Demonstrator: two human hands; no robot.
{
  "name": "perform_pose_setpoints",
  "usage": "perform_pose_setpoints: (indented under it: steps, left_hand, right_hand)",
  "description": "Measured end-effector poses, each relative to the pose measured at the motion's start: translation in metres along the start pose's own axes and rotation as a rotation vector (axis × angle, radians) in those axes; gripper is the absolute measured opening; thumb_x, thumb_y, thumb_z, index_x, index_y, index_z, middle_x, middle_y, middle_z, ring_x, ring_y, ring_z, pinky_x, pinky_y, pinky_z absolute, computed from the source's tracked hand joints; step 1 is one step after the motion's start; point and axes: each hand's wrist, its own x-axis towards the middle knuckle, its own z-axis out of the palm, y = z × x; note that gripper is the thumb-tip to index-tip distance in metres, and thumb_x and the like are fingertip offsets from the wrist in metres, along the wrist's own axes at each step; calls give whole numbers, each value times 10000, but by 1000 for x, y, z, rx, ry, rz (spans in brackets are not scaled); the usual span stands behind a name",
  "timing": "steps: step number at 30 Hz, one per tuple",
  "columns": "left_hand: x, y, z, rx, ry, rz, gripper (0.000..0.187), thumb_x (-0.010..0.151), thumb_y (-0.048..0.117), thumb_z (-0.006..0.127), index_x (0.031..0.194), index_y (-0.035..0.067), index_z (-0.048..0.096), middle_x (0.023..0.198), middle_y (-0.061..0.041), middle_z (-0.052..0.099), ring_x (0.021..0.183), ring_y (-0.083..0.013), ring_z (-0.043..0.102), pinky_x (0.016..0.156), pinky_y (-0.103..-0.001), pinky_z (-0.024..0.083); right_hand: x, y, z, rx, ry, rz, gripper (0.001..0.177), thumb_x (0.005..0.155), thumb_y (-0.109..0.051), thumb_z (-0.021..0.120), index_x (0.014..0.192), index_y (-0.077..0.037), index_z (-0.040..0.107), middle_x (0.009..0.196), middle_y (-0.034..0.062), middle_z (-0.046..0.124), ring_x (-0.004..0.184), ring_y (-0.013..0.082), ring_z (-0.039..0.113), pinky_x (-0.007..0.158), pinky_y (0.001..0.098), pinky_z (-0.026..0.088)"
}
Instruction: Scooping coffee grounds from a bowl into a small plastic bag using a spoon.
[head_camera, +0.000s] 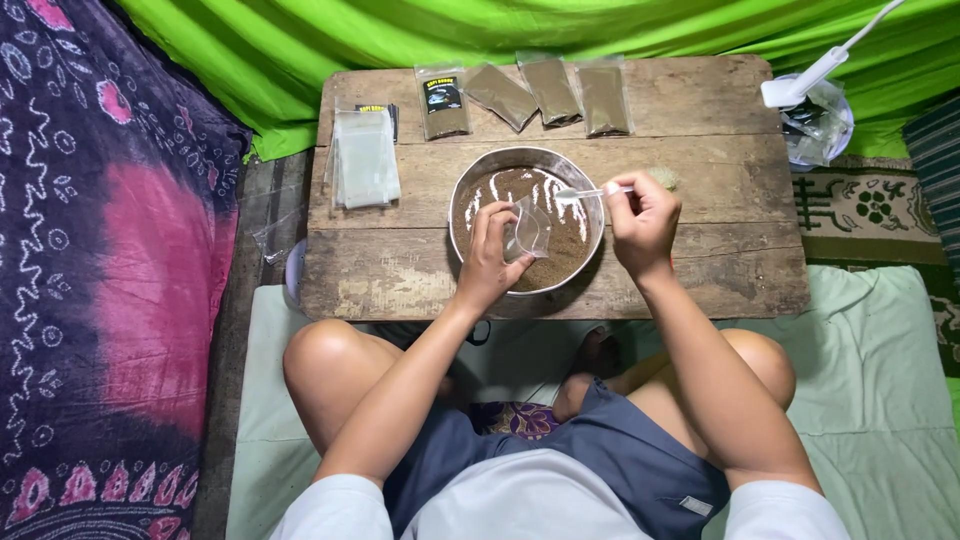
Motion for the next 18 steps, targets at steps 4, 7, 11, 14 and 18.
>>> perform_pose_setpoints:
  steps: [4, 7, 11, 14, 18]
  left_hand:
    - [-1, -6, 3, -31, 5, -22, 583, 689, 38, 869, 1152, 83, 517, 1309, -160, 521, 1266, -411, 539, 1087, -514, 440]
    - [-2, -7, 4, -31, 4, -34, 590, 681, 18, 868, 1148, 79, 513, 1305, -166, 522, 1265, -417, 541, 1088, -518, 442]
    - [-2, -6, 3, -30, 9, -40, 595, 683, 37, 868, 1149, 93, 504, 1323, -152, 515, 1281, -404, 539, 1099, -506, 441]
    - [-2, 0, -4, -43, 12, -52, 591, 690, 51, 869, 1150, 96, 502, 1333, -146, 516, 1284, -406, 543, 1099, -506, 448]
    - [-6, -12, -1, -52, 22, -54, 594, 691, 45, 868, 1151, 102, 498, 1351, -144, 516, 1296, -407, 546, 1099, -497, 456]
  right_hand:
    - [3, 70, 15, -112, -47, 149, 129, 915, -108, 641, 910, -96, 770, 579, 86, 568, 589, 148, 521, 550, 312, 421]
    - [-8, 82, 24, -398, -279, 189, 166, 885, -123, 621, 890, -89, 784, 724, 217, 701, 773, 446, 701, 687, 500, 549]
    - [-27, 105, 48, -630, -550, 152, 196, 884, -182, 665, 922, -44, 800, 803, 265, 739, 862, 495, 719, 761, 576, 571]
    - [-36, 123, 62, -717, -653, 177, 213, 877, -228, 665, 919, -79, 810, 830, 253, 753, 898, 475, 735, 782, 558, 584]
    - [-30, 120, 59, -649, -607, 267, 242, 894, -222, 618, 933, -85, 815, 868, 259, 752, 950, 484, 720, 830, 556, 576]
